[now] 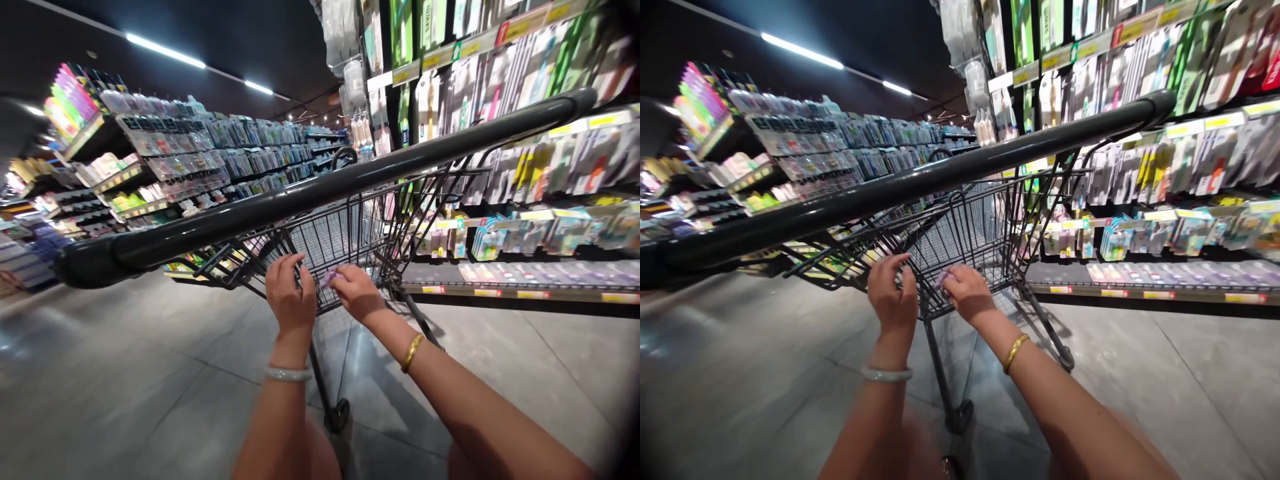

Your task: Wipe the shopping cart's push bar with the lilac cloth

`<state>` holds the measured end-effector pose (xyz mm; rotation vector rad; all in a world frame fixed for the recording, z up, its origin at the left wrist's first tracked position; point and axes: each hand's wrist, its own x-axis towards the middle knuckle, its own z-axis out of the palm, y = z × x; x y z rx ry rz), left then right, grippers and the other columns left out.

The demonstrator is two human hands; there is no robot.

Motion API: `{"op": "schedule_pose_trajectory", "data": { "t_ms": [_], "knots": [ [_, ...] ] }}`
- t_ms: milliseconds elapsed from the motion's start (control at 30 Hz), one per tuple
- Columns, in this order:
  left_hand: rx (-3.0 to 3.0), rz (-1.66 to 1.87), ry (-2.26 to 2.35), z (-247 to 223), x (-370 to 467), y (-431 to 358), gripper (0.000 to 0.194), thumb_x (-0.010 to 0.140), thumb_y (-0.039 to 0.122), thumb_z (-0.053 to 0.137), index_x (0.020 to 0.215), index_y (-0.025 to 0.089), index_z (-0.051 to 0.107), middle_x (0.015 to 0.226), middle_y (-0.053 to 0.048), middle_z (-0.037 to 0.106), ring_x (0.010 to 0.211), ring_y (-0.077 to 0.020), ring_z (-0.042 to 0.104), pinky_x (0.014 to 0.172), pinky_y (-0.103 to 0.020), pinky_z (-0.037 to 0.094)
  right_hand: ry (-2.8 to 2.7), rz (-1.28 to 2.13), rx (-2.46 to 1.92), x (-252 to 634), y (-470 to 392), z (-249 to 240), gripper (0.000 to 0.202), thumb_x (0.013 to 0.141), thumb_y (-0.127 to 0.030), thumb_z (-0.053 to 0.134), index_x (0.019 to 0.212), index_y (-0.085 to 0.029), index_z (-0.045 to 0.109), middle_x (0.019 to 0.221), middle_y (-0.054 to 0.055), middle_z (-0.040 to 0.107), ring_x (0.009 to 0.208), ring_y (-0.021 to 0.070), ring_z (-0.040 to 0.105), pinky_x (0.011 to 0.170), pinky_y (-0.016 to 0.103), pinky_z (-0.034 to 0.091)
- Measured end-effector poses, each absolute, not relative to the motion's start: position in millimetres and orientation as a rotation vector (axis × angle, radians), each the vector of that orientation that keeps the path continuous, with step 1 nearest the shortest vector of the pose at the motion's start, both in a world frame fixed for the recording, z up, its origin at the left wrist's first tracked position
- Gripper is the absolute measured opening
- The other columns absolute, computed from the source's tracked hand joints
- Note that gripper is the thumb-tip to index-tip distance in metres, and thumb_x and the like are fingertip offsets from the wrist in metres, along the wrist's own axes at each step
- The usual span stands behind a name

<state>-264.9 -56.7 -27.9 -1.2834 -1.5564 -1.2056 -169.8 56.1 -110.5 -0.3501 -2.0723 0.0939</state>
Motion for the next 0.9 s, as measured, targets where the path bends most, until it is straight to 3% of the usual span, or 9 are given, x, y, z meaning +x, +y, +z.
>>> {"op": "schedule_pose_trajectory", "data": {
  "t_ms": [167,367,533,700,900],
  "knots": [
    [-1.232,-1.328,-1.667,-53,-271,-45,0.030,0.087,0.021,0.054,0.116,0.016,0.057,0.112,-0.012,0.059,0.098,-0.0209,0.058,0.091,-0.036,0.048,-1.989,0.120,-0.332,-172,57,-95,0.030,0.090,-0.021,0.050,0.113,-0.027,0.067,0.131,0.007,0.056,0.133,0.0227,0.040,0.111,0.043,0.037],
    [-1.220,-1.406,-1.610,-63,-272,-41,0.041,0.088,0.018,0.051,0.129,0.017,0.047,0.122,-0.015,0.054,0.088,-0.0174,0.057,0.088,-0.034,0.050,-2.024,0.144,-0.301,-181,64,-102,0.025,0.084,-0.016,0.055,0.102,-0.024,0.070,0.120,0.009,0.060,0.117,0.0243,0.050,0.102,0.043,0.045],
    [-1.146,-1.490,-1.504,-62,-278,-42,0.049,0.087,0.019,0.054,0.134,0.016,0.044,0.131,-0.017,0.046,0.086,-0.0157,0.055,0.084,-0.033,0.051,-1.967,0.149,-0.265,-181,60,-89,0.022,0.085,-0.017,0.053,0.099,-0.023,0.070,0.121,0.009,0.056,0.121,0.0229,0.048,0.107,0.041,0.042],
    [-1.098,-1.442,-1.677,-68,-290,-35,0.048,0.093,0.029,0.049,0.138,0.013,0.044,0.126,-0.016,0.059,0.086,-0.0171,0.059,0.084,-0.033,0.050,-2.004,0.095,-0.229,-193,62,-105,0.025,0.087,-0.018,0.053,0.105,-0.024,0.070,0.125,0.010,0.057,0.123,0.0258,0.045,0.107,0.045,0.041],
    [-1.112,-1.543,-1.933,-72,-297,-29,0.047,0.094,0.037,0.045,0.134,0.014,0.048,0.123,-0.015,0.065,0.108,-0.0232,0.063,0.097,-0.038,0.047,-2.078,0.045,-0.196,-203,62,-141,0.023,0.085,-0.017,0.056,0.101,-0.025,0.070,0.121,0.008,0.062,0.116,0.0254,0.048,0.101,0.044,0.046]
  ]
}}
